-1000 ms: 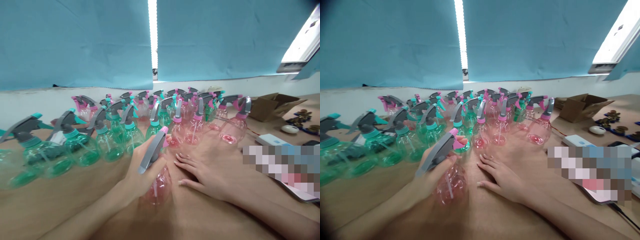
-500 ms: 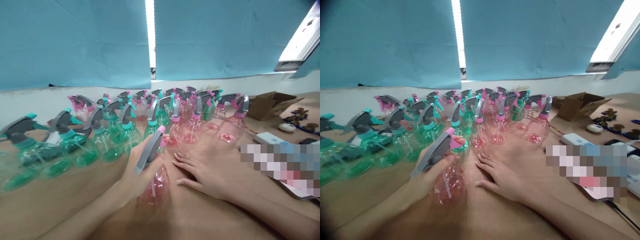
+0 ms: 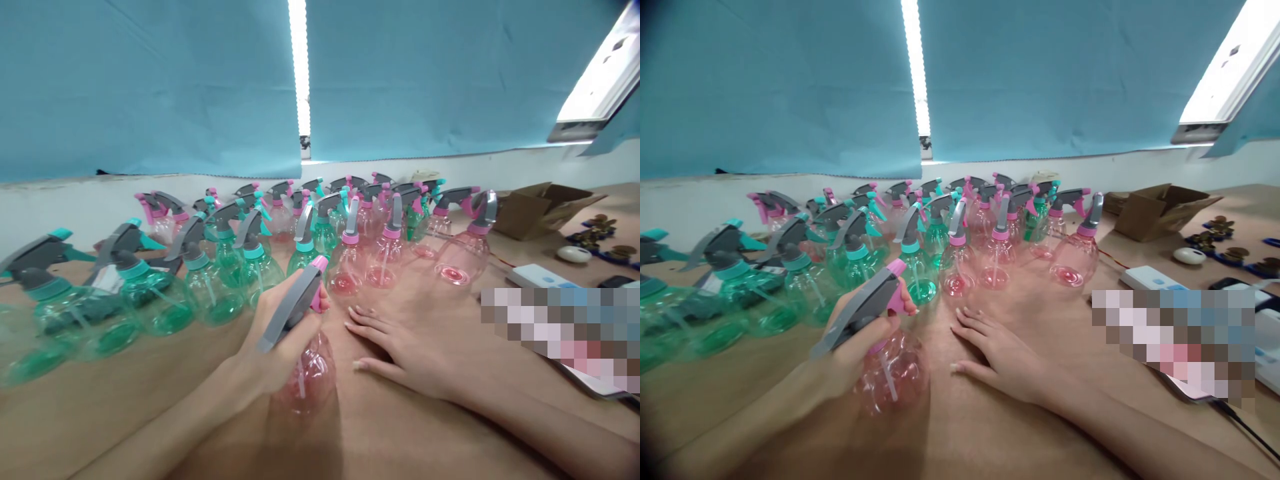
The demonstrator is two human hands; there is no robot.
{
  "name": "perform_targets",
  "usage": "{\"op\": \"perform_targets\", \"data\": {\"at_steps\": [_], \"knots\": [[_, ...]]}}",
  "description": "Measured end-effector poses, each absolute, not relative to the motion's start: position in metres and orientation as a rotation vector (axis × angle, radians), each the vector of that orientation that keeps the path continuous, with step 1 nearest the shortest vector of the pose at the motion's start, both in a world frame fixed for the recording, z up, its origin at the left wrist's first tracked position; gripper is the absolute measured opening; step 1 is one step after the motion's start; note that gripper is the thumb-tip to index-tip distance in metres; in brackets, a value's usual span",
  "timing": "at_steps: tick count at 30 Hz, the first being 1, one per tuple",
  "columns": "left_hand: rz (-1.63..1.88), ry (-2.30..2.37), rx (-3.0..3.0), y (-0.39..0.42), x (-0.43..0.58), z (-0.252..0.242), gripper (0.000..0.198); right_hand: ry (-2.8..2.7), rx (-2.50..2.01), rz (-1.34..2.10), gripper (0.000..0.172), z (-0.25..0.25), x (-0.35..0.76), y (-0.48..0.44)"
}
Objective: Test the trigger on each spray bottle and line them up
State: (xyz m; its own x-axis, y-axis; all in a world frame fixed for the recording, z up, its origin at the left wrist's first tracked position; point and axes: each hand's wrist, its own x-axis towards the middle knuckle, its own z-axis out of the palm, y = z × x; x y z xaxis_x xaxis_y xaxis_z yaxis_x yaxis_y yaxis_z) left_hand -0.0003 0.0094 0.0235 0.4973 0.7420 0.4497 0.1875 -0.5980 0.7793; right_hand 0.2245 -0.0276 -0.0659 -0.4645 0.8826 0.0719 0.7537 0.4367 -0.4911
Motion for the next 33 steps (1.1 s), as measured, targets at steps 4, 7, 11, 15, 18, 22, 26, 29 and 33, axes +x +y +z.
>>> {"op": "perform_targets", "data": {"at_steps": [4, 7, 11, 15, 18, 22, 26, 29, 33], "knots": [[1.023, 0.788, 2.089, 0.008, -0.001, 0.025, 0.013, -2.382, -1.418, 0.563, 0.07, -0.064, 0.224, -0.028], [1.038, 0.824, 2.103, 0.007, -0.001, 0.021, 0.023, -2.374, -1.429, 0.562, 0.069, -0.063, 0.224, -0.029], [1.118, 0.908, 2.105, 0.006, 0.0, 0.012, 0.033, -2.385, -1.437, 0.555, 0.069, -0.062, 0.224, -0.028], [1.129, 0.936, 2.088, 0.006, 0.001, 0.009, 0.037, -2.406, -1.449, 0.554, 0.071, -0.06, 0.223, -0.029], [1.124, 0.928, 2.082, 0.006, 0.001, 0.009, 0.042, -2.406, -1.445, 0.551, 0.069, -0.059, 0.223, -0.029], [1.105, 0.904, 2.066, 0.007, 0.0, 0.009, 0.044, -2.392, -1.439, 0.557, 0.069, -0.059, 0.223, -0.03], [1.086, 0.914, 2.059, 0.008, 0.0, 0.009, 0.044, -2.366, -1.423, 0.561, 0.067, -0.059, 0.223, -0.029], [1.094, 0.906, 2.061, 0.008, 0.0, 0.009, 0.044, -2.374, -1.427, 0.558, 0.068, -0.061, 0.224, -0.029], [1.093, 0.9, 2.044, 0.008, 0.0, 0.009, 0.04, -2.354, -1.398, 0.563, 0.065, -0.065, 0.224, -0.028]]}}
